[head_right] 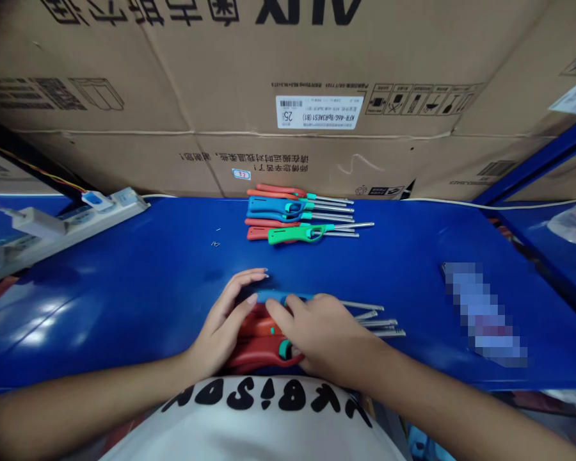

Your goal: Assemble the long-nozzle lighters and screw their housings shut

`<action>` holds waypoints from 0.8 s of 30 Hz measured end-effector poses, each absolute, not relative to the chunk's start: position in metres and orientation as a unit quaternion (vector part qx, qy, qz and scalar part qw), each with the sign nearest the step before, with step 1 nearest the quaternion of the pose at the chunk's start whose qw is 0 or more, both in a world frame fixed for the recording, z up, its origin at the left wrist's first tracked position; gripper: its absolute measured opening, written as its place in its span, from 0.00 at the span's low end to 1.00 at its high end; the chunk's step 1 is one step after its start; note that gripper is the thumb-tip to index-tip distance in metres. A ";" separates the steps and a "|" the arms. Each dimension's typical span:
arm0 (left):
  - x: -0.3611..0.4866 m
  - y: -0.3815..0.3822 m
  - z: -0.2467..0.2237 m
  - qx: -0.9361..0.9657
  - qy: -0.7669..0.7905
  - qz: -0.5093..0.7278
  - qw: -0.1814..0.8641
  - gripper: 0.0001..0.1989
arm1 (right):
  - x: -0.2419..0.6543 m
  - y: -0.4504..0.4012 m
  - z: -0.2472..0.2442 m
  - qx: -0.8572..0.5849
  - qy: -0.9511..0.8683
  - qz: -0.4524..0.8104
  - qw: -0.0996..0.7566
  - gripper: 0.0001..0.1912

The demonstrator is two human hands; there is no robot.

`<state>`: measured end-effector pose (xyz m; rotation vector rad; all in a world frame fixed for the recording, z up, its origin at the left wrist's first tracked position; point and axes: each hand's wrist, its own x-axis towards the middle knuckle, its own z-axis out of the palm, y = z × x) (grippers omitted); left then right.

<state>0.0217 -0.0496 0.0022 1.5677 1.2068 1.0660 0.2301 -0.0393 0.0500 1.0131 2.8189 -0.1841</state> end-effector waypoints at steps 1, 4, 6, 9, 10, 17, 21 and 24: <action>0.024 -0.050 0.003 0.627 0.480 0.421 0.447 0.13 | 0.230 -0.039 0.049 0.345 0.934 -0.057 0.077 0.33; 0.024 -0.045 0.009 0.635 0.466 0.399 0.470 0.13 | 0.229 -0.039 0.048 0.357 0.928 -0.050 0.093 0.36; 0.022 -0.032 0.017 0.665 0.451 0.405 0.438 0.12 | 0.230 -0.038 0.048 0.357 0.928 -0.046 0.101 0.34; 0.018 0.006 0.039 0.760 0.412 0.409 0.292 0.10 | 0.230 -0.036 0.051 0.344 0.933 -0.038 0.101 0.27; 0.018 0.023 0.047 0.803 0.397 0.383 0.225 0.11 | 0.230 -0.035 0.053 0.340 0.934 -0.039 0.102 0.26; 0.039 0.135 0.077 0.908 0.394 0.143 0.000 0.27 | 0.228 -0.037 0.054 0.361 0.922 -0.057 0.132 0.27; 0.061 0.167 0.067 0.902 0.421 0.093 -0.013 0.34 | 0.236 -0.041 0.044 0.385 0.912 -0.049 0.130 0.30; 0.073 0.175 0.059 0.895 0.442 0.058 -0.018 0.40 | 0.244 -0.043 0.039 0.404 0.906 -0.045 0.118 0.30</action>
